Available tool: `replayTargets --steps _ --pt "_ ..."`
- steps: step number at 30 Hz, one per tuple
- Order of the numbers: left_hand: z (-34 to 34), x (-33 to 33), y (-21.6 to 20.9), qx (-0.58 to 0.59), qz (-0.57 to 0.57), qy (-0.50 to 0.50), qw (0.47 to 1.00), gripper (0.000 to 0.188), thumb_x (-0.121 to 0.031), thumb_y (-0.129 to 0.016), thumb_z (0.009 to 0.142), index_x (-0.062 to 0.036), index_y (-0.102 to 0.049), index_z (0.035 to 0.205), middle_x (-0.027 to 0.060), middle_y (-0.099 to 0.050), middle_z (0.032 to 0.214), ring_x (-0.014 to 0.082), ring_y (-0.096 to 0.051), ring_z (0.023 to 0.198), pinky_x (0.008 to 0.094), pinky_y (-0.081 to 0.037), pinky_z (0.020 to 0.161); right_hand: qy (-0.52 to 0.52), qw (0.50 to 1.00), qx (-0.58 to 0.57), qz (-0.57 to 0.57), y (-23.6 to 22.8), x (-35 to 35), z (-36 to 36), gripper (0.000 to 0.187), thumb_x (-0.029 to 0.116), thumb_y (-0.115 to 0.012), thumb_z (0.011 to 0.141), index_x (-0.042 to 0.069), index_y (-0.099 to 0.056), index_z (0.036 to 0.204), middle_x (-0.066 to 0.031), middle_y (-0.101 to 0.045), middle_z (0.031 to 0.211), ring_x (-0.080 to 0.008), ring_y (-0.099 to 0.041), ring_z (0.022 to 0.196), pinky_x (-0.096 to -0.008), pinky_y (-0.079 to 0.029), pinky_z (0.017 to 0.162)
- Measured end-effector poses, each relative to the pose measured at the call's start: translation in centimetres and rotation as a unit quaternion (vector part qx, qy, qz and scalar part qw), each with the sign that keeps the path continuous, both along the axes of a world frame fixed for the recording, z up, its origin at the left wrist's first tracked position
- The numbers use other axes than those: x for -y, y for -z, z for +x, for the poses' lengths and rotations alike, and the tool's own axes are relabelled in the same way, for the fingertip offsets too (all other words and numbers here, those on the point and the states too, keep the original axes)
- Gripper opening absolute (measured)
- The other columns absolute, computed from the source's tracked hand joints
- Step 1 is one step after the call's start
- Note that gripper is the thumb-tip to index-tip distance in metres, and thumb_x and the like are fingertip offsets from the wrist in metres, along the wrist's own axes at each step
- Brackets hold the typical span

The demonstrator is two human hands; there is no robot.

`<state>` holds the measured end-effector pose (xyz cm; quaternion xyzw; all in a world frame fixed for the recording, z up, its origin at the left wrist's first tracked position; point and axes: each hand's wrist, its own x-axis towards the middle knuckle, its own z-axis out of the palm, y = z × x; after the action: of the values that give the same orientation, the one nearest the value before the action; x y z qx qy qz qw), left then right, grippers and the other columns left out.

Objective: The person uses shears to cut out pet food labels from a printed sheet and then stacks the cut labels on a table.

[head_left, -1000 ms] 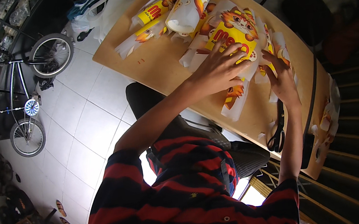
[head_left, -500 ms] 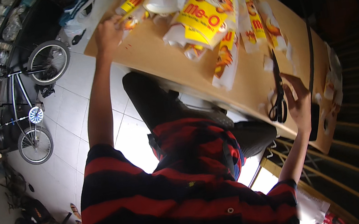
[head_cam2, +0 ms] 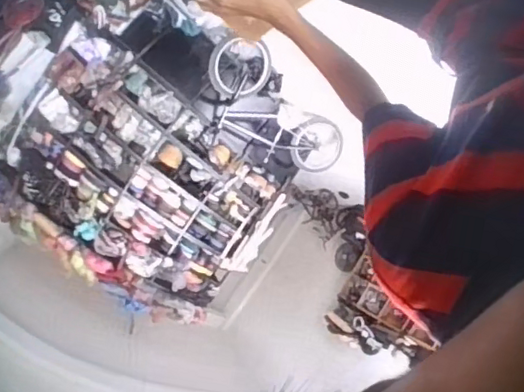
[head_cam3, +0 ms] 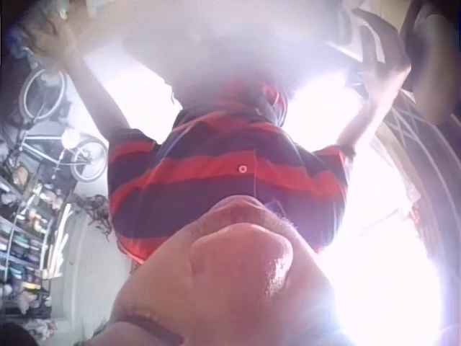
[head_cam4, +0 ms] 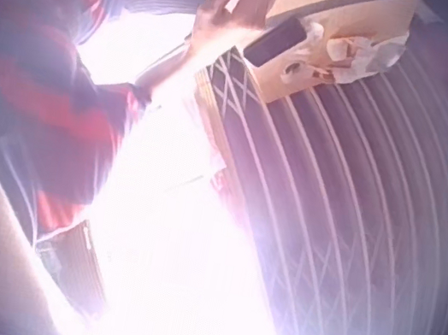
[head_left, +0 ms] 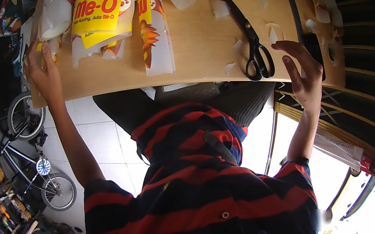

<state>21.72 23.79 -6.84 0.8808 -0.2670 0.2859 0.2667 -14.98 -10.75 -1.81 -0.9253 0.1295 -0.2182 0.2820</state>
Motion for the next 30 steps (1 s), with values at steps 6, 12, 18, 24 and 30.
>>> replayTargets --steps 6,12,18,24,30 --pt "-4.2 3.1 2.2 -0.019 0.03 0.093 0.995 0.037 -0.027 -0.055 0.092 -0.0094 -0.056 0.125 0.0141 -0.047 0.137 0.0355 -0.035 0.133 0.0544 -0.018 0.111 0.033 0.998 0.024 0.055 1.6 -0.3 3.3 0.015 0.007 -0.055 0.091 -0.001 -0.066 0.099 -0.0134 -0.069 0.096 -0.0253 -0.066 0.092 -0.0345 -0.051 0.081" --pt "-6.0 -1.8 1.8 -0.074 0.006 0.018 0.997 0.042 -0.024 -0.054 0.09 -0.0095 -0.05 0.129 0.0156 -0.042 0.142 0.038 -0.022 0.14 0.0577 -0.007 0.112 -0.007 0.992 -0.004 0.125 1.2 -4.3 12.5 0.017 0.002 -0.054 0.09 -0.001 -0.061 0.105 -0.0148 -0.068 0.097 -0.0285 -0.065 0.093 -0.036 -0.049 0.084" --pt "-3.6 -5.5 -0.5 -0.139 -0.03 -0.098 0.985 0.036 -0.014 -0.057 0.089 -0.0114 -0.053 0.125 0.0121 -0.046 0.137 0.036 -0.027 0.138 0.0531 -0.019 0.111 -0.083 0.991 -0.05 0.095 -3.8 -8.5 20.3 0.018 0.004 -0.053 0.092 -0.003 -0.06 0.107 -0.0155 -0.066 0.103 -0.0302 -0.063 0.097 -0.0404 -0.048 0.089" --pt "6.2 -14.9 1.3 -0.215 -0.073 -0.119 0.967 0.033 -0.02 -0.055 0.09 -0.0104 -0.055 0.122 0.0126 -0.05 0.13 0.0344 -0.036 0.13 0.0554 -0.017 0.109 -0.079 0.986 -0.128 0.069 -8.8 -14.7 25.1 0.022 0.008 -0.049 0.094 -0.005 -0.06 0.107 -0.0164 -0.066 0.102 -0.0309 -0.064 0.092 -0.0406 -0.05 0.083" --pt "6.7 -17.0 7.1 -0.452 -0.026 -0.072 0.889 0.042 -0.026 -0.048 0.094 -0.0041 -0.045 0.13 0.0184 -0.055 0.117 0.0357 -0.055 0.107 0.0471 -0.043 0.088 -0.057 0.986 -0.141 0.068 -12.3 -21.0 31.8 0.029 0.011 -0.043 0.098 -0.006 -0.057 0.115 -0.0176 -0.066 0.105 -0.0272 -0.064 0.092 -0.0369 -0.051 0.082"
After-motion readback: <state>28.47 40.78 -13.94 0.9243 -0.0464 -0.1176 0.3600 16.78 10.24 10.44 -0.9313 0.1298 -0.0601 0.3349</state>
